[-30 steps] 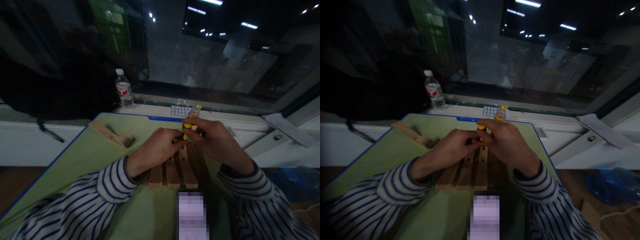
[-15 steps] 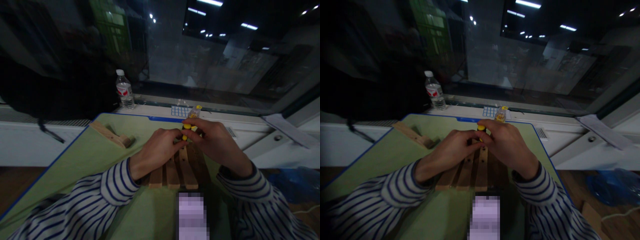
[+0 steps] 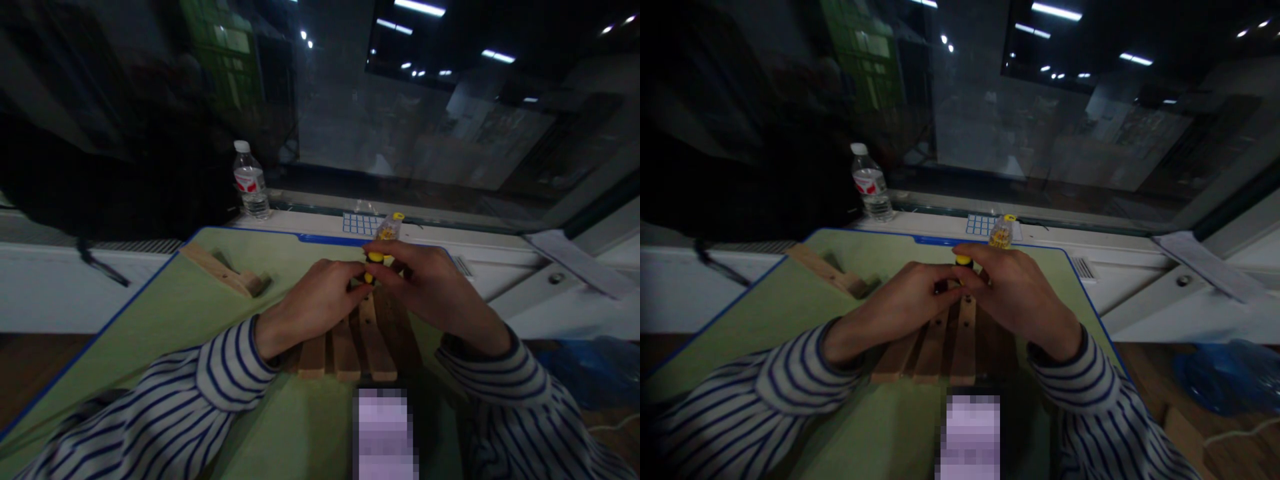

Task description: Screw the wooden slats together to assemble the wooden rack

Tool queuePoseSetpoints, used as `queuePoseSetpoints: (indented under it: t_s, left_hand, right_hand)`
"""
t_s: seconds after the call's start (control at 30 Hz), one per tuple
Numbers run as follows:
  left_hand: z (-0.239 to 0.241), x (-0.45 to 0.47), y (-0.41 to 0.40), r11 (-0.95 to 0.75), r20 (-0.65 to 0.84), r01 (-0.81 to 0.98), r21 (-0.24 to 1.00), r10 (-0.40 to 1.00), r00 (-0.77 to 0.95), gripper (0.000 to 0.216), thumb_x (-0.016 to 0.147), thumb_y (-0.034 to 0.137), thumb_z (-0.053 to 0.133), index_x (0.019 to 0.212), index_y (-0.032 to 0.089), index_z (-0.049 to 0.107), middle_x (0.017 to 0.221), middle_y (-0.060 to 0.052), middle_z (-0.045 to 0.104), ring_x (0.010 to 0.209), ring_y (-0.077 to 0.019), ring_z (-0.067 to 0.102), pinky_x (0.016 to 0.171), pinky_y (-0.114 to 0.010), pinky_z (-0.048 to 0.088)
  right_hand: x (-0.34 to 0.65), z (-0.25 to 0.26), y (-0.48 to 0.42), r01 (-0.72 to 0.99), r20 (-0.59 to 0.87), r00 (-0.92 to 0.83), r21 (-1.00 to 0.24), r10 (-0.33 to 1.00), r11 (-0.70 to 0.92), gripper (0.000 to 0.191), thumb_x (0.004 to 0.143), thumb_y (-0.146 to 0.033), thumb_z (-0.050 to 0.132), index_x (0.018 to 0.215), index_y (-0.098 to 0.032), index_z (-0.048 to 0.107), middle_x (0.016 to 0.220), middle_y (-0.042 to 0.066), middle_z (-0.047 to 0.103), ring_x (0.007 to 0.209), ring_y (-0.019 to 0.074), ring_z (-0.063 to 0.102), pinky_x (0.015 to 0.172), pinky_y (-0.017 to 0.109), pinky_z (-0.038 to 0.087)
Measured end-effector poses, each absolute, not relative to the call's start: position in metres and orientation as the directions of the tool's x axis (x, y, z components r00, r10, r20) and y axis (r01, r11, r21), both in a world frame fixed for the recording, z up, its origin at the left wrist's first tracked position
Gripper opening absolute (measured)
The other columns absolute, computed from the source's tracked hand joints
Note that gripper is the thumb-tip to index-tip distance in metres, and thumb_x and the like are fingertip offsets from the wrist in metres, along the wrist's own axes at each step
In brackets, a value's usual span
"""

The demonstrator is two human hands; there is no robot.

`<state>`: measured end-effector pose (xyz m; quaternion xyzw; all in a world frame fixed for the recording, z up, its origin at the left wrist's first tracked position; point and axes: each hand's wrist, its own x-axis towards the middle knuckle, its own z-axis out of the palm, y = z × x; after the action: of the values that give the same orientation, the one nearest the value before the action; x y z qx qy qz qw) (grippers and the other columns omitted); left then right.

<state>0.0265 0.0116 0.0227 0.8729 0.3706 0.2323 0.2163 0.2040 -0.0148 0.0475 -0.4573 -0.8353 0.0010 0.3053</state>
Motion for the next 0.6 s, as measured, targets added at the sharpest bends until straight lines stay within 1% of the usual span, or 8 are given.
queuePoseSetpoints:
  t_s: [0.1,0.2,0.37,0.6]
  left_hand:
    - [0.0227,0.0272,0.0109,-0.624,0.253,0.561,0.544,0.76,0.599,0.021,0.087,0.026,0.055,0.101,0.019,0.069,0.087,-0.004,0.073,0.07,-0.0165,0.065,0.06,-0.025,0.042]
    - [0.0229,0.0276,0.0107,-0.611,0.248,0.58,0.538,0.773,0.584,0.021,0.086,0.028,0.056,0.102,0.02,0.069,0.087,-0.003,0.073,0.069,-0.0165,0.065,0.061,-0.025,0.043]
    - [0.0238,0.0276,0.0109,-0.602,0.237,0.595,0.532,0.781,0.579,0.023,0.086,0.033,0.058,0.103,0.021,0.068,0.092,-0.003,0.073,0.076,-0.0177,0.066,0.063,-0.025,0.044]
    - [0.0229,0.0281,0.0101,-0.601,0.244,0.58,0.55,0.78,0.576,0.021,0.087,0.029,0.057,0.102,0.021,0.069,0.096,-0.003,0.073,0.081,-0.0188,0.067,0.067,-0.026,0.045]
  right_hand:
    - [0.2035,0.0478,-0.014,0.771,0.522,-0.386,-0.27,0.761,0.577,0.027,0.088,-0.028,0.058,0.112,-0.018,0.065,0.109,0.007,0.071,0.096,0.0208,0.068,0.081,0.032,0.053]
    - [0.2032,0.0481,-0.0146,0.785,0.529,-0.376,-0.255,0.761,0.565,0.026,0.088,-0.03,0.058,0.11,-0.019,0.064,0.106,0.007,0.072,0.092,0.021,0.069,0.078,0.031,0.053]
    - [0.203,0.0485,-0.0149,0.818,0.51,-0.36,-0.23,0.781,0.527,0.025,0.088,-0.032,0.058,0.109,-0.02,0.063,0.103,0.005,0.073,0.077,0.0185,0.069,0.069,0.029,0.05]
    - [0.2016,0.0493,-0.014,0.841,0.498,-0.35,-0.206,0.793,0.5,0.025,0.087,-0.033,0.057,0.108,-0.02,0.062,0.099,0.006,0.072,0.076,0.0185,0.067,0.067,0.029,0.048]
